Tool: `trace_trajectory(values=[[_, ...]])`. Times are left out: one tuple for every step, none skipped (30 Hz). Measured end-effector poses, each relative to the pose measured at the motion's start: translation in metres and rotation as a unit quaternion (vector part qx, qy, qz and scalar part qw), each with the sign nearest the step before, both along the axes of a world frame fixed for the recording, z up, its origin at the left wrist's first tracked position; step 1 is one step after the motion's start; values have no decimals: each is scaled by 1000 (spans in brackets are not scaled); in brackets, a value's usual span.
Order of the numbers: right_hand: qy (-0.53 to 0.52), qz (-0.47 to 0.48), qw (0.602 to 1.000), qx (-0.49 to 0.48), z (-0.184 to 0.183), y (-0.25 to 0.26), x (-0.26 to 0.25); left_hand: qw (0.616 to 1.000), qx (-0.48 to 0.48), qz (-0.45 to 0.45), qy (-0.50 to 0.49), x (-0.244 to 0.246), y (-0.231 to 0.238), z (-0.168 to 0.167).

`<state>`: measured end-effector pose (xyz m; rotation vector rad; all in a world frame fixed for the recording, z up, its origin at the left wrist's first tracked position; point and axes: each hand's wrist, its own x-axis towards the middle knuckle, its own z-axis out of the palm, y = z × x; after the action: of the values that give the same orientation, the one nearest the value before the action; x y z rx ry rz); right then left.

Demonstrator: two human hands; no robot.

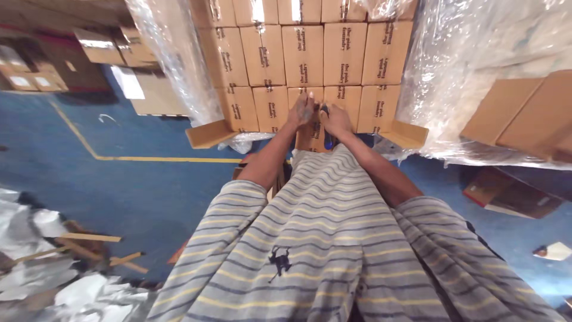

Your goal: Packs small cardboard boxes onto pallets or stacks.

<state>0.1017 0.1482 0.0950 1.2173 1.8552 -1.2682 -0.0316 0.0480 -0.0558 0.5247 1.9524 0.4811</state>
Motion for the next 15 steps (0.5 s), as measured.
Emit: trace_trajectory(values=[[1, 7, 1000, 4, -1, -2, 0, 1000, 1, 3, -2, 0, -1, 1], [1, 12, 1000, 5, -2, -3, 0, 1000, 4, 6, -4, 0, -3, 2], [0, 16, 1000, 10, -1, -4, -1, 1000, 6, 8, -3, 1, -3, 2], [-2, 22, 1000, 18, 2, -5, -4, 1000, 7, 9, 0, 1, -4, 3], [-6, 31, 999, 25, 8, -5, -7, 1000, 8, 10, 3, 2, -4, 4], [-11, 40, 999, 31, 17, -6, -10, 1000, 11, 13, 6, 3, -5, 5], [-22, 49, 998, 36, 27, -8, -12, 1000, 12, 16, 7, 4, -5, 7], [-37, 60, 997, 35, 33, -11, -13, 1000, 11, 18, 5, 5, -6, 7], [-50, 80, 995, 24, 34, -15, -12, 1000, 9, 21, 1, 5, -8, 5], [-58, 114, 992, 0, 27, -20, -7, 1000, 10, 27, -3, 4, -10, 3], [-54, 158, 986, -29, 8, -25, 1, 999, 11, 35, -3, 3, -11, 2], [-41, 199, 978, -42, -24, -31, 10, 999, 6, 41, 4, 3, -11, -1], [-18, 207, 978, -18, -66, -39, 21, 999, -7, 45, 9, 3, -11, -3], [-15, 195, 981, -7, -94, -35, 22, 998, -19, 45, 26, 2, -10, -5], [-3, 161, 987, 7, -107, -22, 19, 997, -33, 49, 48, 2, -6, -5]])
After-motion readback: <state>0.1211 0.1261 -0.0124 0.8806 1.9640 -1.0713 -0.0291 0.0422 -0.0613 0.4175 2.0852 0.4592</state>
